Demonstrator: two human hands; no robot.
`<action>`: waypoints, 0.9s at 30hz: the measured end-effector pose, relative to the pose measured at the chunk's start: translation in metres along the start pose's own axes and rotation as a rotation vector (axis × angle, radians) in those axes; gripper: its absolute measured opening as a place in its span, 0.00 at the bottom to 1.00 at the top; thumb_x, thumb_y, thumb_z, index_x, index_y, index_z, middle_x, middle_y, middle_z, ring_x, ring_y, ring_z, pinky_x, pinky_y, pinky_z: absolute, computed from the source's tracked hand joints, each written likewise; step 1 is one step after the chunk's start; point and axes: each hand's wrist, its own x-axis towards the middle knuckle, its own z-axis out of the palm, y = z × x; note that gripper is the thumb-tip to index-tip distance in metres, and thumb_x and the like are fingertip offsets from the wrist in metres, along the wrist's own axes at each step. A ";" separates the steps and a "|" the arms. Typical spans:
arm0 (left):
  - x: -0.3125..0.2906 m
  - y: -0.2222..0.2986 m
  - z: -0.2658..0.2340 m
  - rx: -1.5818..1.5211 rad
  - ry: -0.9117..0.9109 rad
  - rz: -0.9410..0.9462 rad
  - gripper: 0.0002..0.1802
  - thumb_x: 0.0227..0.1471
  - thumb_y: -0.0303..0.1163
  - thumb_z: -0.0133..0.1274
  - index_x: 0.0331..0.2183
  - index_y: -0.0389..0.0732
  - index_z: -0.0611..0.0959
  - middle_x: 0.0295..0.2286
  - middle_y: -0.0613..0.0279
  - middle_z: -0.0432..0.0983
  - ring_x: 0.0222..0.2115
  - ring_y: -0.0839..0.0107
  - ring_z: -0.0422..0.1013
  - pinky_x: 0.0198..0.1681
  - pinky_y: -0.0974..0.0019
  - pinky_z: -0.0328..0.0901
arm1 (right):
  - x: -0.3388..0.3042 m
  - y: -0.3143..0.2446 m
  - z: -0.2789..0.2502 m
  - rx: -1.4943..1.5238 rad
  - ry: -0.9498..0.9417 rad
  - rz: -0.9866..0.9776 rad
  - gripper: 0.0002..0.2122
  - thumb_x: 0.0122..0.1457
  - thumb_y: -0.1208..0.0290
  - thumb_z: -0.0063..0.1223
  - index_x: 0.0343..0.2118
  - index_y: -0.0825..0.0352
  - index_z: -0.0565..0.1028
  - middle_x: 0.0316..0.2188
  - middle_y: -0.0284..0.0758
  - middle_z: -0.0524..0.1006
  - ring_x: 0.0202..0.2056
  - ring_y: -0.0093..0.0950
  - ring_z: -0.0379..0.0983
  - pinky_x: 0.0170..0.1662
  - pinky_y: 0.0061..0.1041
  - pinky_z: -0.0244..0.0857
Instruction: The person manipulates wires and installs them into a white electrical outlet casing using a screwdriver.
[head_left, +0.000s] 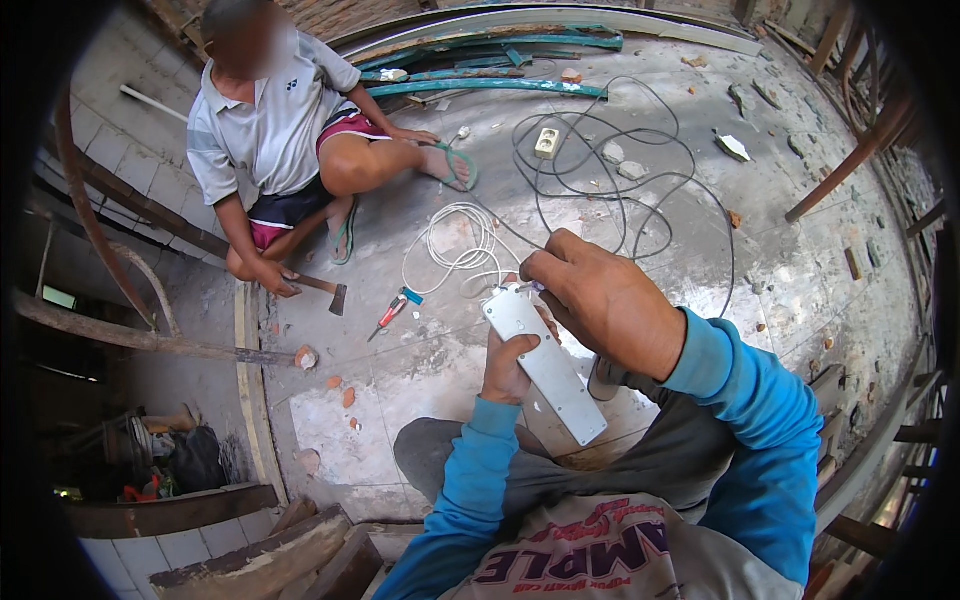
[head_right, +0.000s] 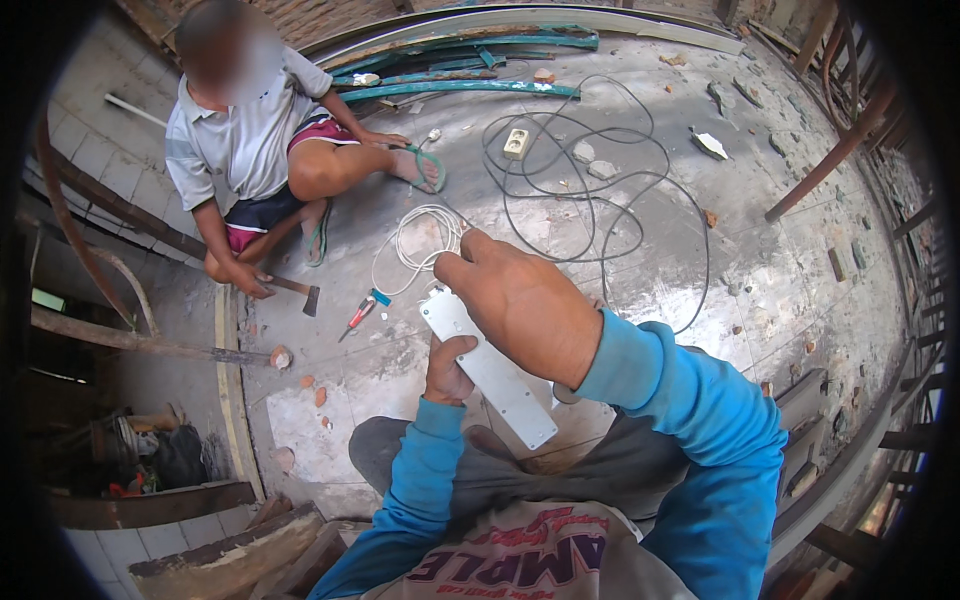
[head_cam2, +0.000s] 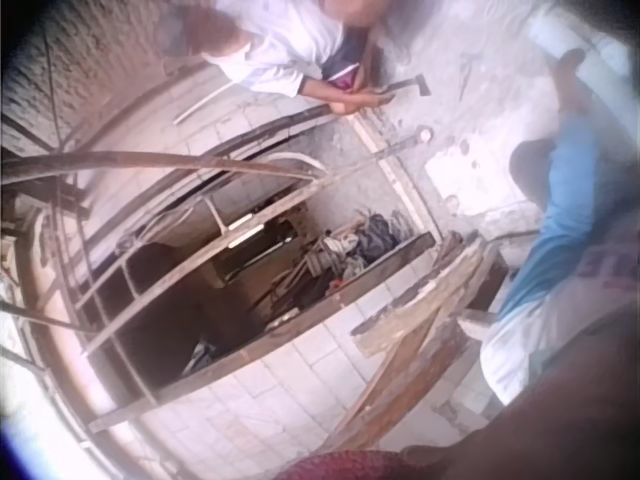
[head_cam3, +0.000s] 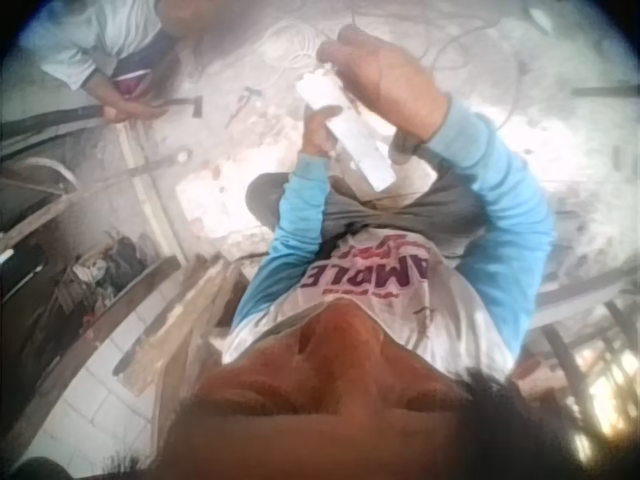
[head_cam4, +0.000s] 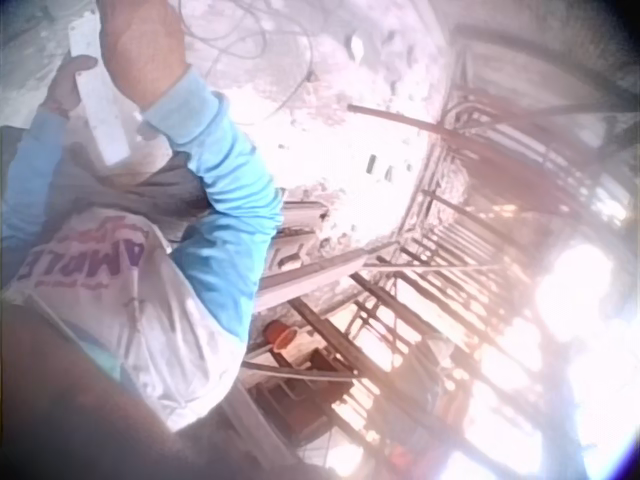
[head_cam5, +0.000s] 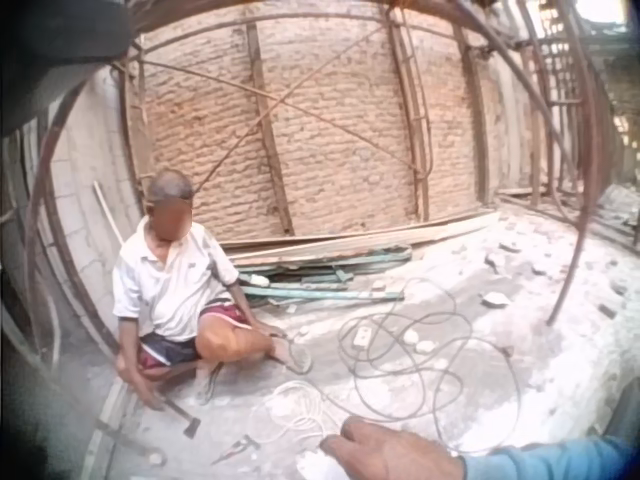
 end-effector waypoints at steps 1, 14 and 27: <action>-0.001 0.001 0.000 0.008 0.008 0.008 0.41 0.41 0.24 0.48 0.60 0.40 0.61 0.51 0.56 0.68 0.53 0.61 0.67 0.57 0.58 0.64 | 0.001 0.000 0.002 0.035 0.066 -0.072 0.11 0.58 0.67 0.56 0.40 0.64 0.71 0.27 0.42 0.76 0.28 0.44 0.77 0.29 0.38 0.70; 0.001 0.001 0.006 -0.047 0.083 0.054 0.55 0.38 0.23 0.50 0.67 0.45 0.46 0.36 0.54 0.71 0.35 0.63 0.73 0.40 0.61 0.71 | 0.001 -0.006 -0.008 -0.018 -0.154 0.138 0.11 0.58 0.72 0.56 0.42 0.66 0.70 0.32 0.44 0.73 0.29 0.45 0.76 0.31 0.39 0.71; 0.003 0.003 0.008 -0.068 0.088 0.032 0.54 0.38 0.22 0.49 0.67 0.46 0.48 0.36 0.55 0.71 0.35 0.63 0.73 0.39 0.61 0.71 | -0.001 0.004 -0.005 0.007 -0.095 -0.015 0.13 0.56 0.75 0.57 0.43 0.67 0.70 0.33 0.43 0.71 0.30 0.45 0.76 0.32 0.37 0.71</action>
